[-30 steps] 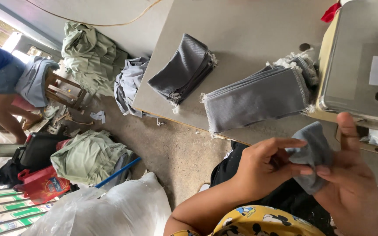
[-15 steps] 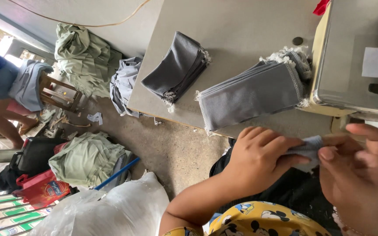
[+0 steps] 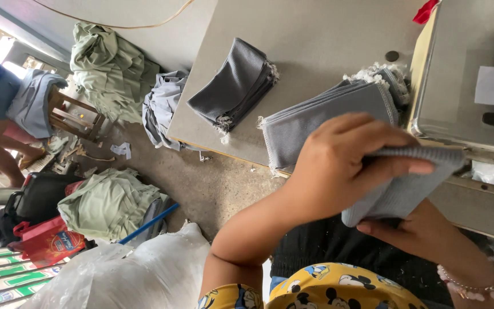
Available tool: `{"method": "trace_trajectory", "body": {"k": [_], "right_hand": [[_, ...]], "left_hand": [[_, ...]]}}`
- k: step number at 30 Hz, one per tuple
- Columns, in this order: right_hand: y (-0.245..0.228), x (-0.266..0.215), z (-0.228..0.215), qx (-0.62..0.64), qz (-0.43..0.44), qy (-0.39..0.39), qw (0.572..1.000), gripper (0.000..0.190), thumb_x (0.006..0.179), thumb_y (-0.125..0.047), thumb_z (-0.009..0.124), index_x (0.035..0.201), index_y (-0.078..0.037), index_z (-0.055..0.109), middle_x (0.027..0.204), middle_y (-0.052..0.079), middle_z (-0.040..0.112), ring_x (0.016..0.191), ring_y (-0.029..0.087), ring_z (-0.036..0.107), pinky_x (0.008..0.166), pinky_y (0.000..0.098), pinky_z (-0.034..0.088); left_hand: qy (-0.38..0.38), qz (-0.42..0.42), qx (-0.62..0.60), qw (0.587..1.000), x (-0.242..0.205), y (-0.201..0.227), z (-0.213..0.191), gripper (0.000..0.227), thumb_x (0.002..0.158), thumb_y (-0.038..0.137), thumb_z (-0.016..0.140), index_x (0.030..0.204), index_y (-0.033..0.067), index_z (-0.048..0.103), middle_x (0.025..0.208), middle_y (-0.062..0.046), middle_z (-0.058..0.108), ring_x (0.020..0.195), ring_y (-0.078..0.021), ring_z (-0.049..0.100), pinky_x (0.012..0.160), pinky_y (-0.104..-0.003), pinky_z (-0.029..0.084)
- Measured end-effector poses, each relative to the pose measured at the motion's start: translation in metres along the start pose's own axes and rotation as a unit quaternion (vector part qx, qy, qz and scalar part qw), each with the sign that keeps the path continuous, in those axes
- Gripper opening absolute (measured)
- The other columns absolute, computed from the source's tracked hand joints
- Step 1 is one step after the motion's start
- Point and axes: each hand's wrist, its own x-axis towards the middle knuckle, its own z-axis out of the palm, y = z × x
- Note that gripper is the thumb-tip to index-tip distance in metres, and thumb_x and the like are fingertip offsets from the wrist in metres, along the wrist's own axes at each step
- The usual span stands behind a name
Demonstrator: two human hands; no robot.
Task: Folding and stacking small grey fabric pieces on a sewing table
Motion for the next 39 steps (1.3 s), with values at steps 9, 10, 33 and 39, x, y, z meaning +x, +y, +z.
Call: {"method": "trace_trajectory", "body": {"k": [9, 10, 33, 39], "right_hand": [[-0.009, 0.008, 0.014, 0.131, -0.002, 0.027, 0.991, 0.021, 0.081, -0.030, 0.081, 0.094, -0.013, 0.074, 0.081, -0.002, 0.077, 0.078, 0.010, 0.067, 0.073, 0.0294, 0.055], [-0.017, 0.011, 0.012, 0.119, 0.043, 0.030, 0.992, 0.023, 0.082, -0.032, 0.079, 0.095, -0.013, 0.077, 0.084, 0.000, 0.080, 0.081, 0.012, 0.070, 0.073, 0.0313, 0.055], [-0.022, 0.020, 0.016, 0.091, 0.038, -0.002, 0.995, 0.043, 0.074, -0.042, 0.087, 0.106, -0.014, 0.077, 0.092, 0.001, 0.082, 0.085, 0.013, 0.074, 0.074, 0.0312, 0.058], [-0.037, 0.019, 0.018, 0.144, 0.189, 0.023, 0.971, 0.061, 0.072, -0.033, 0.085, 0.129, -0.014, 0.071, 0.130, 0.004, 0.077, 0.124, 0.018, 0.069, 0.104, 0.0342, 0.051]], "left_hand": [[0.054, -0.080, 0.038, 0.995, 0.020, -0.026, 0.003, 0.028, 0.089, 0.040, 0.067, 0.097, 0.0135, 0.064, 0.090, 0.001, 0.067, 0.086, -0.0186, 0.067, 0.080, -0.032, 0.051], [0.068, -0.083, 0.042, 0.993, 0.019, -0.028, 0.004, 0.028, 0.089, 0.040, 0.068, 0.099, 0.0140, 0.065, 0.091, 0.001, 0.069, 0.086, -0.0187, 0.068, 0.081, -0.032, 0.052], [0.159, -0.006, 0.040, 0.987, 0.013, -0.036, 0.002, 0.024, 0.092, 0.032, 0.072, 0.100, 0.0107, 0.066, 0.086, -0.004, 0.064, 0.081, -0.0228, 0.064, 0.080, -0.034, 0.052], [0.154, 0.003, 0.048, 0.987, 0.012, -0.035, 0.003, 0.027, 0.092, 0.035, 0.069, 0.099, 0.0093, 0.066, 0.088, -0.005, 0.066, 0.083, -0.0252, 0.067, 0.080, -0.037, 0.053]]}}
